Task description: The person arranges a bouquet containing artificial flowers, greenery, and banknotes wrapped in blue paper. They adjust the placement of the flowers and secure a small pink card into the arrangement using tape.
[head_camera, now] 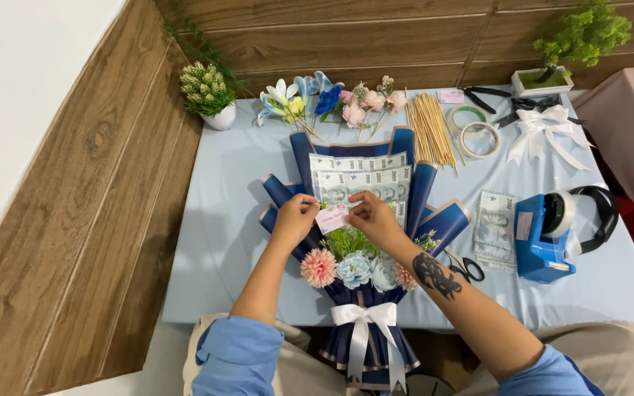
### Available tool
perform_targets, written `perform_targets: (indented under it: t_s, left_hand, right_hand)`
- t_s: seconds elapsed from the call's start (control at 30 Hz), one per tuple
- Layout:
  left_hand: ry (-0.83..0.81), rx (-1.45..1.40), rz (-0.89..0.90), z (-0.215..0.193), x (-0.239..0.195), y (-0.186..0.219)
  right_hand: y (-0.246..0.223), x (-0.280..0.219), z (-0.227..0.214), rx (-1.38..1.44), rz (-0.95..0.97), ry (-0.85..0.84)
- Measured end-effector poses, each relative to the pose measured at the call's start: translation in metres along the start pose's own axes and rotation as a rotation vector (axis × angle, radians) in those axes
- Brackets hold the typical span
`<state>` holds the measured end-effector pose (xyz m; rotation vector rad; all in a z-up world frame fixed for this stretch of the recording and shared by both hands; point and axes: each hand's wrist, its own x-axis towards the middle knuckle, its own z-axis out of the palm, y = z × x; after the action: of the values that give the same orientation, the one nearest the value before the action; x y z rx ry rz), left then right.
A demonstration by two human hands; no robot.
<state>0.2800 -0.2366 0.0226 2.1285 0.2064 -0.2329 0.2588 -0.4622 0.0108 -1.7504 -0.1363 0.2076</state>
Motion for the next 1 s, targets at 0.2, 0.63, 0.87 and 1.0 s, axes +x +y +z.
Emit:
perform_targets:
  t_s: [0.2, 0.63, 0.87, 1.0]
  left_hand:
    - [-0.026, -0.037, 0.017, -0.019, -0.024, 0.022]
    - [-0.577, 0.481, -0.149, -0.026, -0.136, -0.021]
    - [-0.549, -0.087, -0.41, 0.018, -0.16, -0.024]
    - [-0.471, -0.356, -0.489, 0.05, -0.16, -0.047]
  right_hand:
    - [-0.048, -0.057, -0.025, -0.174, -0.176, 0.239]
    - [0.028, -0.171, -0.057, -0.104, 0.627, -0.104]
    - [0.007, -0.164, -0.029, 0.201, 0.851, -0.109]
    - [0.022, -0.164, -0.027, 0.221, 0.829, -0.169]
